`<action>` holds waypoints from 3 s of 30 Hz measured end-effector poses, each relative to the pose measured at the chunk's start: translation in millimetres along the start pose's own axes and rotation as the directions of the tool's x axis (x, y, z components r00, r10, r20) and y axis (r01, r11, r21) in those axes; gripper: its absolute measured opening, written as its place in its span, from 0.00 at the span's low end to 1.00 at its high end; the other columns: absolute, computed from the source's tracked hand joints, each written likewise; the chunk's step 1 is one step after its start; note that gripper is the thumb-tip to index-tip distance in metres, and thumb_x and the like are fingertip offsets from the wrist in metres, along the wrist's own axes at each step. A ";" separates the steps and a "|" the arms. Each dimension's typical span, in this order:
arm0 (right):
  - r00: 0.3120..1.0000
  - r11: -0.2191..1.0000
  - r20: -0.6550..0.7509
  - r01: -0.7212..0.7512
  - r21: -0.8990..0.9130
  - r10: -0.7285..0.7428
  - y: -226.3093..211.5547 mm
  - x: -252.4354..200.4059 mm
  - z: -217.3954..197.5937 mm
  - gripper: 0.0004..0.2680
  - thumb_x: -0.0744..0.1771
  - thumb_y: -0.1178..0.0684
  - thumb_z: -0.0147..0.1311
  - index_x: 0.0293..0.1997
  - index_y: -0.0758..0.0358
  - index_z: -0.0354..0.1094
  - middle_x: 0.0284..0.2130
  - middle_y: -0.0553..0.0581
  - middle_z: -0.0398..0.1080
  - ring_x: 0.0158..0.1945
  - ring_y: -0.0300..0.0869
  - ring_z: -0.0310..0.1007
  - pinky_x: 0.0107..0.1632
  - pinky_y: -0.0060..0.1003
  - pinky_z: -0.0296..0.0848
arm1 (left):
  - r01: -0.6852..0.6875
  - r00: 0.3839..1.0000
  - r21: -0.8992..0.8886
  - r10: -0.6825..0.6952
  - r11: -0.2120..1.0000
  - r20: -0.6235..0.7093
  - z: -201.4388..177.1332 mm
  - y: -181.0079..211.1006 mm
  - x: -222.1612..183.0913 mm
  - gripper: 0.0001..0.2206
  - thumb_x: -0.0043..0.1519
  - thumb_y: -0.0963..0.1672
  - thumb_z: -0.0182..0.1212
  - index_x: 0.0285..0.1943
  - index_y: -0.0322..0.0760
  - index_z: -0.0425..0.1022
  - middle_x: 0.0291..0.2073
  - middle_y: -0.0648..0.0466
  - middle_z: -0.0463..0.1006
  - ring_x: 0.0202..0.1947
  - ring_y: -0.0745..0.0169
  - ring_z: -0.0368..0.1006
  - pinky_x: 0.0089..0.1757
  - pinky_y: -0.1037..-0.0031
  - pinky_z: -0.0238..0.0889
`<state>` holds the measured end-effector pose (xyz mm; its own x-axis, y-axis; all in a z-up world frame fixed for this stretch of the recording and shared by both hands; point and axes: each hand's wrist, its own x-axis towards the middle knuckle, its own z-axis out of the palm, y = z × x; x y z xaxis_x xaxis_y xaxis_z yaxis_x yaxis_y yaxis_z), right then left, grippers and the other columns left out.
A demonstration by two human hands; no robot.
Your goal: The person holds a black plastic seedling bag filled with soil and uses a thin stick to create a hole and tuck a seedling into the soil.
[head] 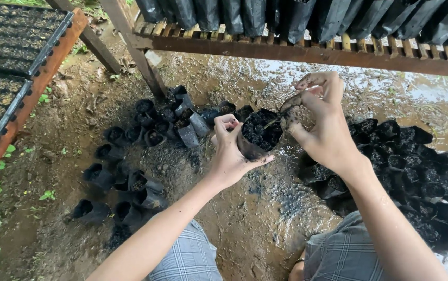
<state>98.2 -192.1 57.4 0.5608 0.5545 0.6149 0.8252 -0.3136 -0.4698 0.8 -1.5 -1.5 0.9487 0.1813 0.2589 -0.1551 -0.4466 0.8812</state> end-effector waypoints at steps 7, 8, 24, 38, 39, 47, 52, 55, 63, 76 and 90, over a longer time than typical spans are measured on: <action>0.998 0.991 -0.050 -0.028 0.133 0.035 -3.7 5.1 -4.7 0.02 0.64 0.64 0.56 0.37 0.70 0.70 0.49 0.66 0.51 0.58 0.62 0.55 0.62 0.66 0.63 | 0.015 1.000 -0.028 -0.015 0.999 -0.023 -3.2 7.9 1.5 0.47 0.42 0.54 0.79 0.59 0.09 0.63 0.53 0.45 0.51 0.64 0.42 0.51 0.59 0.46 0.49; 0.996 0.993 -0.088 -0.012 0.121 0.023 1.7 4.1 -6.1 0.02 0.65 0.63 0.56 0.38 0.69 0.70 0.49 0.64 0.51 0.59 0.61 0.54 0.62 0.65 0.63 | 0.005 1.000 -0.022 -0.006 1.000 -0.031 -3.3 8.8 1.4 0.46 0.42 0.53 0.80 0.58 0.09 0.63 0.53 0.44 0.51 0.63 0.41 0.51 0.59 0.44 0.50; 0.951 0.975 -0.220 0.198 -0.105 -0.217 5.1 -2.5 4.2 0.02 0.69 0.61 0.56 0.38 0.66 0.71 0.47 0.61 0.49 0.59 0.59 0.55 0.62 0.52 0.61 | -0.080 0.992 -0.012 0.079 0.997 -0.095 6.9 -3.1 -2.7 0.37 0.40 0.51 0.81 0.48 0.17 0.69 0.51 0.47 0.51 0.60 0.39 0.54 0.59 0.42 0.50; 0.963 0.977 -0.162 0.205 -0.062 -0.213 -11.6 1.0 6.4 0.04 0.67 0.59 0.58 0.35 0.64 0.68 0.47 0.60 0.51 0.58 0.59 0.55 0.61 0.54 0.63 | -0.086 0.976 -0.011 0.082 0.996 -0.200 14.7 -1.9 -7.4 0.29 0.41 0.50 0.80 0.41 0.30 0.66 0.52 0.49 0.52 0.62 0.41 0.52 0.58 0.41 0.50; 0.963 0.984 -0.201 0.177 -0.037 -0.180 -8.2 -0.5 4.8 0.04 0.69 0.59 0.56 0.36 0.65 0.66 0.48 0.60 0.49 0.59 0.61 0.56 0.61 0.57 0.64 | -0.088 0.976 -0.020 0.082 0.996 -0.202 15.2 -1.8 -7.8 0.29 0.41 0.50 0.80 0.41 0.30 0.67 0.52 0.47 0.52 0.62 0.38 0.53 0.58 0.40 0.50; 0.929 0.994 -0.355 0.092 -0.058 -0.106 -30.9 -3.1 -8.9 0.11 0.72 0.51 0.42 0.36 0.70 0.54 0.49 0.66 0.51 0.56 0.53 0.47 0.61 0.53 0.53 | -0.179 0.934 0.143 0.213 0.974 -0.286 20.9 -20.8 0.1 0.31 0.45 0.59 0.71 0.45 0.34 0.71 0.53 0.49 0.52 0.60 0.54 0.52 0.64 0.52 0.50; 0.934 0.996 -0.345 0.079 -0.045 -0.089 -29.0 -2.9 -5.3 0.13 0.72 0.48 0.42 0.36 0.70 0.56 0.50 0.65 0.51 0.57 0.54 0.47 0.64 0.55 0.51 | -0.145 0.947 0.170 0.187 0.975 -0.261 20.1 -19.7 -0.4 0.33 0.45 0.60 0.70 0.47 0.33 0.71 0.54 0.49 0.51 0.59 0.55 0.53 0.62 0.54 0.54; 0.940 0.996 -0.330 0.078 -0.039 -0.086 -26.0 -4.2 -3.9 0.08 0.71 0.54 0.46 0.39 0.71 0.59 0.50 0.65 0.50 0.57 0.54 0.47 0.63 0.54 0.50 | -0.162 0.942 0.207 0.213 0.965 -0.258 20.5 -20.9 -0.5 0.33 0.45 0.60 0.69 0.47 0.34 0.71 0.53 0.50 0.52 0.59 0.56 0.54 0.60 0.51 0.50; 0.941 0.974 -0.253 0.207 -0.088 -0.223 -14.9 -6.6 7.8 0.06 0.70 0.54 0.53 0.37 0.65 0.70 0.51 0.62 0.53 0.59 0.52 0.54 0.64 0.50 0.58 | -0.177 0.943 0.197 0.223 0.964 -0.246 20.8 -30.3 -0.2 0.31 0.42 0.56 0.77 0.48 0.38 0.73 0.57 0.47 0.53 0.65 0.51 0.51 0.64 0.39 0.43; 0.946 0.968 -0.221 0.212 -0.137 -0.238 -17.9 -11.2 -0.6 0.09 0.66 0.61 0.54 0.26 0.69 0.57 0.52 0.66 0.51 0.61 0.55 0.51 0.65 0.56 0.54 | -0.179 0.921 0.286 0.262 0.941 -0.287 16.6 -31.6 2.9 0.31 0.38 0.53 0.81 0.48 0.41 0.72 0.55 0.45 0.55 0.63 0.49 0.54 0.60 0.43 0.49; 0.973 0.950 0.014 0.230 -0.210 -0.232 -12.2 -9.6 2.5 0.08 0.64 0.61 0.57 0.28 0.65 0.59 0.52 0.66 0.54 0.60 0.57 0.52 0.59 0.59 0.55 | -0.234 0.901 0.197 0.288 0.952 -0.325 18.2 -28.6 1.5 0.27 0.43 0.53 0.77 0.46 0.38 0.73 0.53 0.48 0.54 0.61 0.52 0.55 0.62 0.48 0.54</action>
<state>82.6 -191.7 55.7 0.3528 0.6228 0.6983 0.9273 -0.3324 -0.1721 11.6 -4.4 -33.5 0.7200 0.3195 0.6160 -0.3152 -0.6403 0.7005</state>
